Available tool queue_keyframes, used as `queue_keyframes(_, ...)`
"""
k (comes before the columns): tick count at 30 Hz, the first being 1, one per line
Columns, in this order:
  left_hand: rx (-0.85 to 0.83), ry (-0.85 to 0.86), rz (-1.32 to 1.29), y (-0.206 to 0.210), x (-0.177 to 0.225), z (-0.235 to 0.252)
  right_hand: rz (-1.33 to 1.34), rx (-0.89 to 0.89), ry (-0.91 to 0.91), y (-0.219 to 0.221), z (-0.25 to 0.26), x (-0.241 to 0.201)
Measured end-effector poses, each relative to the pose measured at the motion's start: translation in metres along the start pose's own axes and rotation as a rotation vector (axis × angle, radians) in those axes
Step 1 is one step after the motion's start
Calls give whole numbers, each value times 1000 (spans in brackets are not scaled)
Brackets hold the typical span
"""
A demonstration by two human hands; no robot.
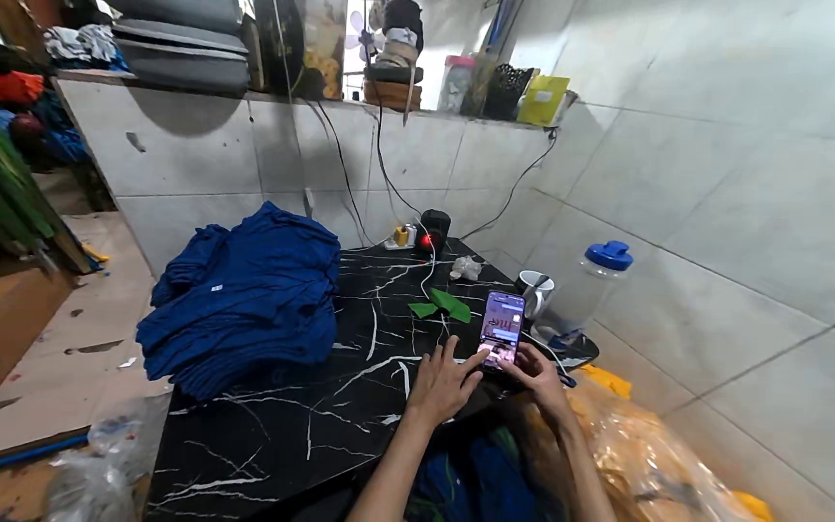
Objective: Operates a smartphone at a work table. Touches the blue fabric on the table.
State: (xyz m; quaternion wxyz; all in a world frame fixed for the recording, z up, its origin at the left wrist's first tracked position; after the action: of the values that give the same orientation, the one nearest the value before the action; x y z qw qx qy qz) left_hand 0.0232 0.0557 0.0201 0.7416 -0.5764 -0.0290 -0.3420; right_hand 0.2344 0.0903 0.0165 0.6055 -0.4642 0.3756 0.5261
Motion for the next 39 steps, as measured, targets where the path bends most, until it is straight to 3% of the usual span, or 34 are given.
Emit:
queue_keyframes(6,-71,41,21,4,3,1,19,1,14,-3,2,4)
queue_keyframes(12,-118,51,47,7,5,2,-58,157,-19,2,3,-2)
queue_keyframes(28,-14,15,11,1,1,0,16,27,13,2,1,2)
queue_keyframes(39,41,16,8,-1,2,-2,-125,259,23,6,2,-12)
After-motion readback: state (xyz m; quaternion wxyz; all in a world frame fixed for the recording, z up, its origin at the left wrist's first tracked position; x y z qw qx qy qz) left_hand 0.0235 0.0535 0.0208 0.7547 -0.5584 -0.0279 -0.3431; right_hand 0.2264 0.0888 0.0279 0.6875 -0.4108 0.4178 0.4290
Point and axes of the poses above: each hand's wrist, its own z-axis towards the middle knuckle, its own y-axis out of the palm, x = y × z, the point moved 6 cm from there along z, towards the middle knuckle, and after that the axes turned 2 degrees about z, right-handed, at the moved point
